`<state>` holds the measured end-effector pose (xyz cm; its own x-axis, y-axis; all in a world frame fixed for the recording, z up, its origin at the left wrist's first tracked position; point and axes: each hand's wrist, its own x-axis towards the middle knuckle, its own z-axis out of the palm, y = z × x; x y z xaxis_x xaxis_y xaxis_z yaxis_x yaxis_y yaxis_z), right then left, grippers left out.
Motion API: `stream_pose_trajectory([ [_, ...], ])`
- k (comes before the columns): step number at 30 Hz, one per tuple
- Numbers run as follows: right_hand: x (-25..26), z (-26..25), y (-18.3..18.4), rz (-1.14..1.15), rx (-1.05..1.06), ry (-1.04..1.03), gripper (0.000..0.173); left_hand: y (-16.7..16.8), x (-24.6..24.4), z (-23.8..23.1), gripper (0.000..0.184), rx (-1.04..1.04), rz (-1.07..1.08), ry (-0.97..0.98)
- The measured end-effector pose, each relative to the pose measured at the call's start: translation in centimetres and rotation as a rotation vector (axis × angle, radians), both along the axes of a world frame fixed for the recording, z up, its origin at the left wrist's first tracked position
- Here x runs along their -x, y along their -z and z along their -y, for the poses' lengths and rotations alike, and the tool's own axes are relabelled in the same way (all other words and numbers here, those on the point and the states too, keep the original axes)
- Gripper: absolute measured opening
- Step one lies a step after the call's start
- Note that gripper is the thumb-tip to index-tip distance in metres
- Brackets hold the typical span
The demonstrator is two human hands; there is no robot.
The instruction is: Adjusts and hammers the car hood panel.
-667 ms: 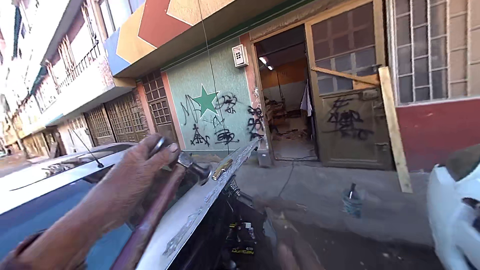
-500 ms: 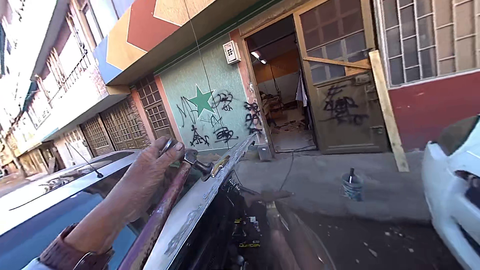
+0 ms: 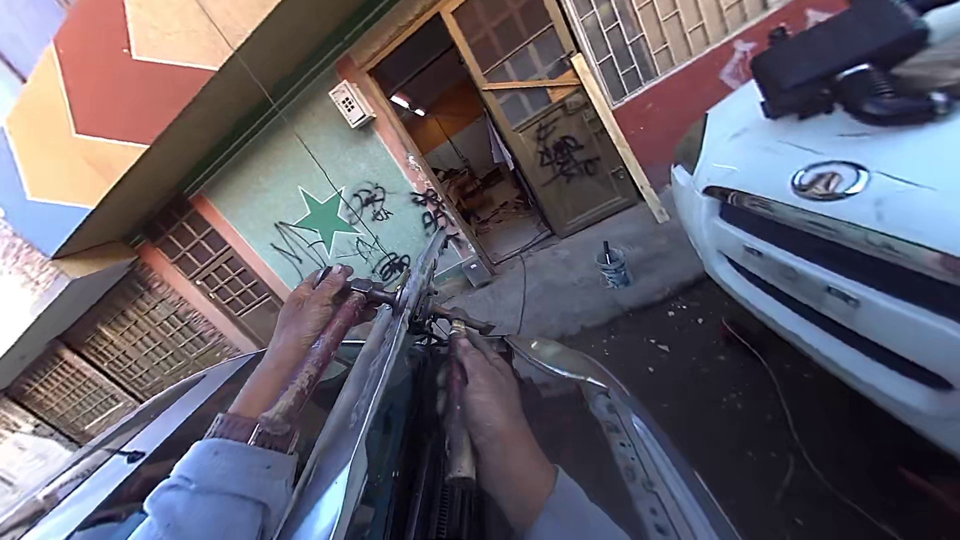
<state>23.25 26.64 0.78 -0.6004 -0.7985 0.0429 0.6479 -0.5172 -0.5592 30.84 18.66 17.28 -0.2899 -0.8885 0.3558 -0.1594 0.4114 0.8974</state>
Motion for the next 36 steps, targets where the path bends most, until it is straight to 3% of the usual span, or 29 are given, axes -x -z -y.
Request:
stream_pose_trajectory([
  [4,-1.2,1.2,-1.3,0.070,0.017,0.047,0.040,0.1,-0.7,4.4,0.033,0.002,-0.053,0.156],
  [7,-1.4,1.8,-1.8,0.019,-0.004,0.057,0.038,-0.3,-0.7,7.5,0.033,0.063,0.020,0.291],
  [9,-1.2,1.9,-1.8,-0.044,0.021,0.029,0.038,-0.6,-2.1,13.4,0.040,0.234,0.153,0.706],
  [10,-1.0,1.9,-1.7,-0.055,0.031,0.010,0.038,-0.8,-1.9,13.5,0.040,0.295,0.205,0.736],
  [11,-0.7,1.8,-1.5,-0.041,0.044,0.000,0.037,-0.9,-0.6,9.2,0.033,0.246,0.217,0.470],
  [13,-0.1,1.9,-1.1,0.051,0.060,0.056,0.036,-1.6,2.5,2.4,0.027,0.143,0.295,0.133],
  [14,0.2,2.0,-1.0,0.113,0.045,0.114,0.035,-1.8,3.3,1.3,0.024,0.114,0.271,0.065],
  [17,0.6,2.3,-1.2,0.270,-0.005,0.205,0.037,-1.9,2.0,4.4,0.020,0.108,0.159,0.184],
  [21,-0.8,1.6,-2.7,0.100,0.052,0.005,0.040,-1.8,2.9,4.1,0.021,0.077,0.103,0.133],
  [23,-0.1,1.3,-1.7,0.123,0.102,-0.044,0.038,-1.8,2.7,4.2,0.021,0.079,0.107,0.102],
  [27,1.2,1.6,1.1,0.378,0.001,0.120,0.034,-1.3,1.5,5.1,0.023,0.037,0.077,0.103],
  [29,0.4,2.0,0.8,0.285,-0.035,0.114,0.034,-1.1,1.2,5.0,0.021,0.050,0.061,0.099],
  [32,-1.1,1.8,-0.4,0.020,0.136,-0.087,0.033,-1.3,1.9,4.2,0.019,0.072,0.053,0.111],
  [36,0.0,1.8,0.7,0.268,0.125,0.058,0.033,-1.5,2.2,3.8,0.021,0.031,0.048,0.121],
])
